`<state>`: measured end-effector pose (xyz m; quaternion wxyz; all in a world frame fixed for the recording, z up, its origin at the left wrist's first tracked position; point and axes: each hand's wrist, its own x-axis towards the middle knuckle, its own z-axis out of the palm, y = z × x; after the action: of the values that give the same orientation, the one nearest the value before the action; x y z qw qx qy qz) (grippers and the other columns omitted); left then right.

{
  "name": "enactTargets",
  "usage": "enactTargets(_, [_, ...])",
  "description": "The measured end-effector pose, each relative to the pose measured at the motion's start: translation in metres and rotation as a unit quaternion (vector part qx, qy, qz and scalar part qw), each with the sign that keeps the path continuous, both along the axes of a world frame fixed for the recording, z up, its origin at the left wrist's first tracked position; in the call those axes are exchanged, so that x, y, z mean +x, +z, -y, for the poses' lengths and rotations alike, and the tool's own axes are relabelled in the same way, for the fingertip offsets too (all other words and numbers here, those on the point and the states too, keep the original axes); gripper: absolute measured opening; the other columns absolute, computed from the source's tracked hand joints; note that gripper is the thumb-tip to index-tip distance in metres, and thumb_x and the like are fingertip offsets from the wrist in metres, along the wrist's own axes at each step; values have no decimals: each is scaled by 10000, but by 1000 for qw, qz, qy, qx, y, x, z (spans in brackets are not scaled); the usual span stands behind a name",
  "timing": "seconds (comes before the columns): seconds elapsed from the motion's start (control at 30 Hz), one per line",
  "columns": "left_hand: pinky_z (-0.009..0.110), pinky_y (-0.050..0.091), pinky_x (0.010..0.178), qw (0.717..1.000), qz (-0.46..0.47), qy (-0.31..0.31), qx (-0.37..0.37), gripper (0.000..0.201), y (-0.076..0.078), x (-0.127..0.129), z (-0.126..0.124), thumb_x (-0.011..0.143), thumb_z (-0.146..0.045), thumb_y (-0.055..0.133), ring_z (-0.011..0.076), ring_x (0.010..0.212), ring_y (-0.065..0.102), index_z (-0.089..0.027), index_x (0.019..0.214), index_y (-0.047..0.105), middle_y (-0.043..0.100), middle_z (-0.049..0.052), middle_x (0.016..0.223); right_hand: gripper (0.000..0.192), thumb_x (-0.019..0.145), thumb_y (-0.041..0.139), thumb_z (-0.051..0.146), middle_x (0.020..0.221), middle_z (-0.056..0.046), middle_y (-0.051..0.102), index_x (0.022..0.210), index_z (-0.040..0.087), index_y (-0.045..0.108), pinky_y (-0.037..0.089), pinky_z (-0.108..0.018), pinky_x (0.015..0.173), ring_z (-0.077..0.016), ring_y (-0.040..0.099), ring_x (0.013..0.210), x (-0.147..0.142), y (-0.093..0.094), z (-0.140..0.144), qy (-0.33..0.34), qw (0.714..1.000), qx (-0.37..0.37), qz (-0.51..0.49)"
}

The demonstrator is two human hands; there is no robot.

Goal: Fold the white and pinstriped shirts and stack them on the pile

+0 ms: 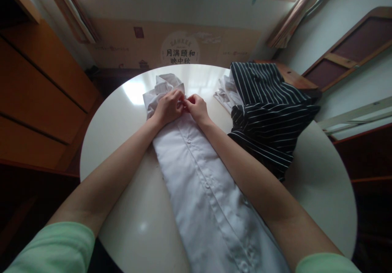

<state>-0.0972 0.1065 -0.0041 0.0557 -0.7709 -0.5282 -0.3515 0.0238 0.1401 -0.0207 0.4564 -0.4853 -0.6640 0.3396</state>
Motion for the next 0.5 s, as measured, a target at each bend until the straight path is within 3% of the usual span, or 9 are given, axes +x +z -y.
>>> enactTargets(0.5, [280,396,664,1000,-1,-3,-4,151,-1,-1,0,681,-117,485,170,772,527,-181,814,517,575,37,833,175,680,564,319,588,48,509,629,187,461,448,-288,656,-116,530,606,0,1,1,3,1000,0,-3])
